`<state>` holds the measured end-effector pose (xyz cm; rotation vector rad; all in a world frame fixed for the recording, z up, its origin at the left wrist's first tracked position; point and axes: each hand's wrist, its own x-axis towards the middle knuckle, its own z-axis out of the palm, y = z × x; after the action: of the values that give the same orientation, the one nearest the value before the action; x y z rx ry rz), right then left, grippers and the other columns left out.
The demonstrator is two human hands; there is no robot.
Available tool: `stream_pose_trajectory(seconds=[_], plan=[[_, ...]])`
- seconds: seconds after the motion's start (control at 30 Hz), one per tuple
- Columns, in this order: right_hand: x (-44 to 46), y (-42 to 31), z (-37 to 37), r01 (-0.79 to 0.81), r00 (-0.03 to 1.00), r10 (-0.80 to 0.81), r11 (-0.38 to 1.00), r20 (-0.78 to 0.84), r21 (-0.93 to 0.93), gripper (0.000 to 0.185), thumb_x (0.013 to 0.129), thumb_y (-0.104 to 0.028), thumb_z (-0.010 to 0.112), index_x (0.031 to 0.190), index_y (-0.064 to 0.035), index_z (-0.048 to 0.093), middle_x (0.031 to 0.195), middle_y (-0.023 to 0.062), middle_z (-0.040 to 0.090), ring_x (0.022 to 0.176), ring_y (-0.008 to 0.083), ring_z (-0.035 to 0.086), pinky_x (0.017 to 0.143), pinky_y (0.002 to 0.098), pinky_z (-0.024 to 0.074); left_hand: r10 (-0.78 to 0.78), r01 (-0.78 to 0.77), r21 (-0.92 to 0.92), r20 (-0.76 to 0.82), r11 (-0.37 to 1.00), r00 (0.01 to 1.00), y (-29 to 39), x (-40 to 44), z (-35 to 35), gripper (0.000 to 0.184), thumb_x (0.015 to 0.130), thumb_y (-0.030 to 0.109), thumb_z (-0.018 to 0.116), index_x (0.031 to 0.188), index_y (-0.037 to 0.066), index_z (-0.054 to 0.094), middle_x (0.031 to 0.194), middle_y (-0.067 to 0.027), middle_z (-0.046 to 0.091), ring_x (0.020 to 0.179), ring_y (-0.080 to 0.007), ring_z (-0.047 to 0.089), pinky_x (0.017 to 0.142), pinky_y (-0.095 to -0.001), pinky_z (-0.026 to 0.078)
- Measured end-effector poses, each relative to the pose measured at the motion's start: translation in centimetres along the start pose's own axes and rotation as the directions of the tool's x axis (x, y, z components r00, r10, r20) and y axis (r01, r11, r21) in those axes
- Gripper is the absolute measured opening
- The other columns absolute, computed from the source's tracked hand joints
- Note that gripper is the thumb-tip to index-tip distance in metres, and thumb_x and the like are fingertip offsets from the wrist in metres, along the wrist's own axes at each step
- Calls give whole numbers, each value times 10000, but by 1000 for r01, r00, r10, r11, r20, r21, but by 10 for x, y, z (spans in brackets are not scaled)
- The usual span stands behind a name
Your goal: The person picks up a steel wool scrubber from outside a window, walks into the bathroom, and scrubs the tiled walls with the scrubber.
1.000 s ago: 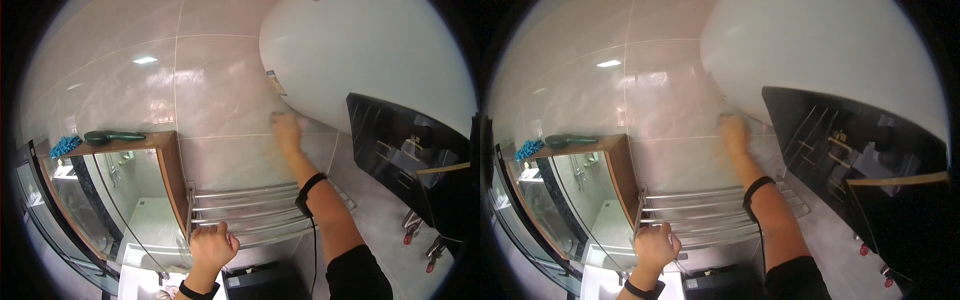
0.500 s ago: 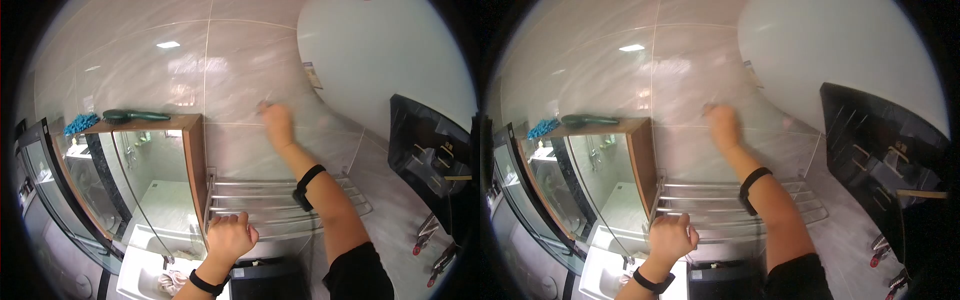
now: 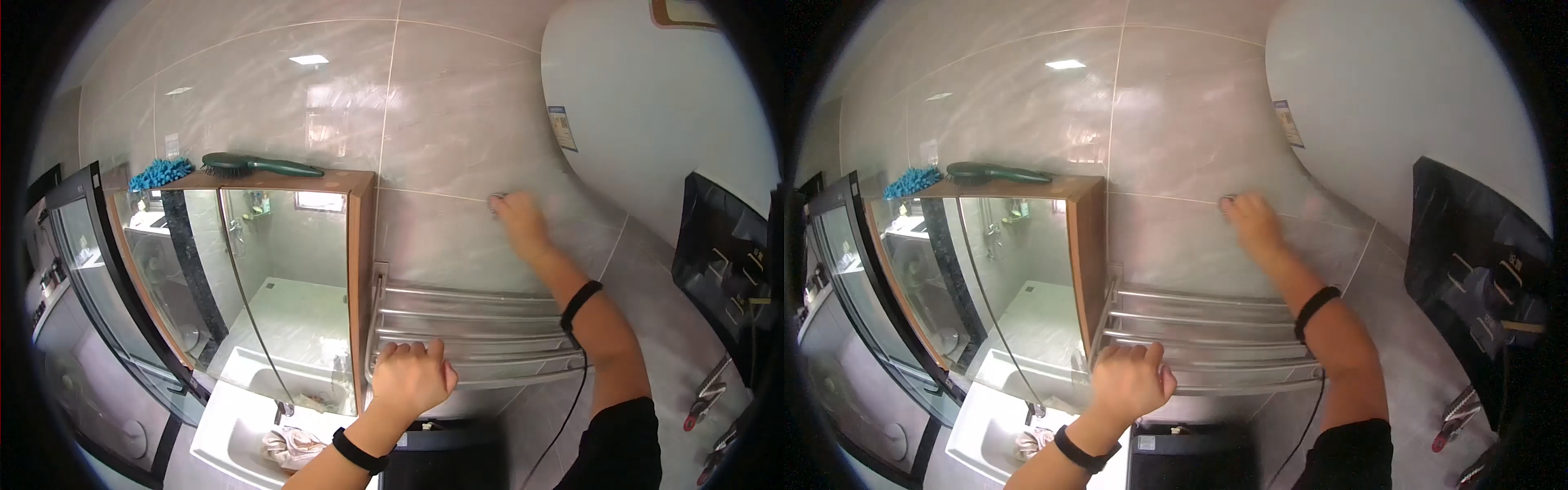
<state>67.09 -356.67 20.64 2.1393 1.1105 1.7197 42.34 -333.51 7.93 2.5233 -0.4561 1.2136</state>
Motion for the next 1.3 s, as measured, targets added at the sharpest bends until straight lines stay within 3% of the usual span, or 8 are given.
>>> stream_pose_trajectory(seconds=[0.3, 0.47, 0.77, 0.87, 0.97, 1.13, 1.23, 1.3], plan=[[-3, -9, 8, -186, 976, 153, 956, 155, 227, 185, 874, -179, 559, 1024, -110, 641, 965, 92, 603, 996, 265, 588, 877, 382, 494, 7, -7, -10, 6, 1000, 1000, 3, -3, 1, 155, 691, 227, 630, 729, 83, 584, 552, -81, 553, 510, -283, 566, 644, -416, 495], [-56, 54, -50, -84, 964, 111, 990, 244, -117, 172, 948, -207, 532, 1031, -98, 636, 961, 115, 592, 975, 307, 586, 849, 416, 492, 13, -13, 29, -6, 999, 1000, 4, 1, 1, 144, 683, 212, 636, 729, 86, 584, 558, -80, 559, 514, -278, 570, 631, -400, 491], [23, -30, 19, -6, 993, 35, 969, -111, 247, 223, 868, -125, 612, 1087, -95, 634, 920, 82, 598, 871, 285, 609, 770, 398, 526, 20, -20, -4, -3, 1000, 1000, 1, -5, 4, 150, 683, 233, 634, 713, 95, 586, 567, -76, 577, 508, -273, 573, 608, -397, 472], [-15, 29, -30, -434, 901, 432, 895, -42, -107, 282, 955, -296, 504, 946, -68, 669, 1001, 150, 652, 902, 324, 613, 797, 451, 490, 18, -18, -5, -3, 1000, 1000, 0, -3, 2, 141, 668, 201, 635, 733, 82, 595, 559, -86, 565, 507, -282, 568, 615, -388, 481], [8, 29, -27, -710, 659, 752, 631, -22, 313, 330, 978, -300, 472, 913, -45, 672, 954, 164, 658, 872, 346, 622, 797, 461, 490, 27, -27, 21, -7, 999, 1000, 2, -3, 2, 143, 670, 203, 631, 729, 78, 598, 560, -87, 569, 500, -281, 567, 621, -392, 487], [22, -98, 6, -275, 961, 239, 860, 137, 429, 261, 942, -253, 527, 937, -35, 671, 941, 185, 659, 930, 392, 608, 834, 442, 486, 34, -34, 15, -22, 999, 999, 1, -3, 3, 141, 677, 203, 625, 729, 74, 605, 541, -81, 563, 492, -273, 569, 629, -398, 496], [9, -37, 9, -475, 875, 424, 656, 235, 587, 193, 926, -202, 545, 1001, -64, 658, 931, 165, 628, 909, 360, 617, 830, 455, 482, 30, -30, 12, -18, 999, 999, 0, -3, 4, 135, 681, 203, 625, 720, 77, 598, 531, -80, 558, 491, -275, 570, 624, -395, 495], [4, 4, -11, -473, 881, 472, 880, 44, 38, 252, 911, -209, 501, 802, -31, 642, 818, 175, 600, 884, 374, 589, 800, 485, 456, 36, -35, 11, -19, 999, 999, 0, -3, 1, 134, 684, 201, 624, 722, 75, 598, 533, -81, 558, 494, -273, 572, 626, -392, 495]])
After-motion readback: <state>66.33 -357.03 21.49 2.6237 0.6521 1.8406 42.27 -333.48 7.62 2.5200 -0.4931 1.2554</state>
